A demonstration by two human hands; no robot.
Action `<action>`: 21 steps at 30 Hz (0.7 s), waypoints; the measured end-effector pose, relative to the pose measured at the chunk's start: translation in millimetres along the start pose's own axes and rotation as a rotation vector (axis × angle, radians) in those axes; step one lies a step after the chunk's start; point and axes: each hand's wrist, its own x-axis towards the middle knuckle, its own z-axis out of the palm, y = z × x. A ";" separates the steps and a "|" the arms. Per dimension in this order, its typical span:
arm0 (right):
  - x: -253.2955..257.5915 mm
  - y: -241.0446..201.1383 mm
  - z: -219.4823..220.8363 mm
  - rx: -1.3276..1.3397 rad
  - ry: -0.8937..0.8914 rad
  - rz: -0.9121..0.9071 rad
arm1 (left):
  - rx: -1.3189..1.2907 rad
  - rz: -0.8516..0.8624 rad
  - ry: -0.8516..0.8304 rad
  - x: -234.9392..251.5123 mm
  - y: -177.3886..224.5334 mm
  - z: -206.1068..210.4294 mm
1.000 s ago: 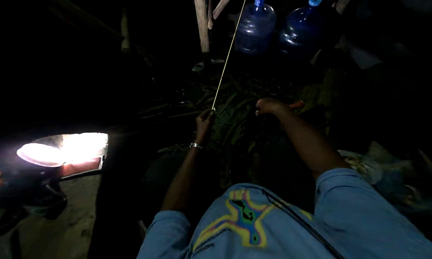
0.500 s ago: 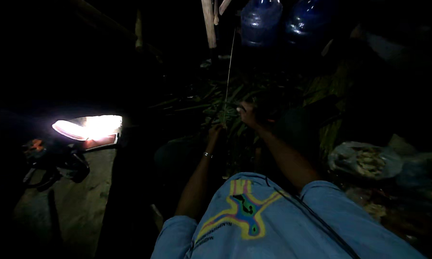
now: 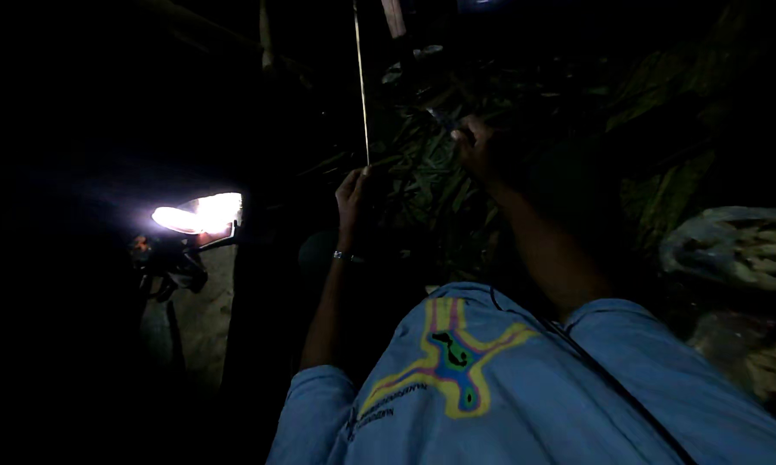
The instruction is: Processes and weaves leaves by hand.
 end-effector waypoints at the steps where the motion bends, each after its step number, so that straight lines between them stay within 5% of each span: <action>1: -0.1 -3.5 0.9 0.004 -0.011 0.007 | -0.016 0.012 0.000 1.7 7.0 2.1; 14: 3.3 -7.7 14.6 0.024 0.019 -0.056 | -0.052 0.075 0.037 14.6 30.6 33.9; 21: 1.1 -18.1 24.1 0.351 -0.036 0.017 | 0.005 0.042 -0.030 36.7 8.8 32.1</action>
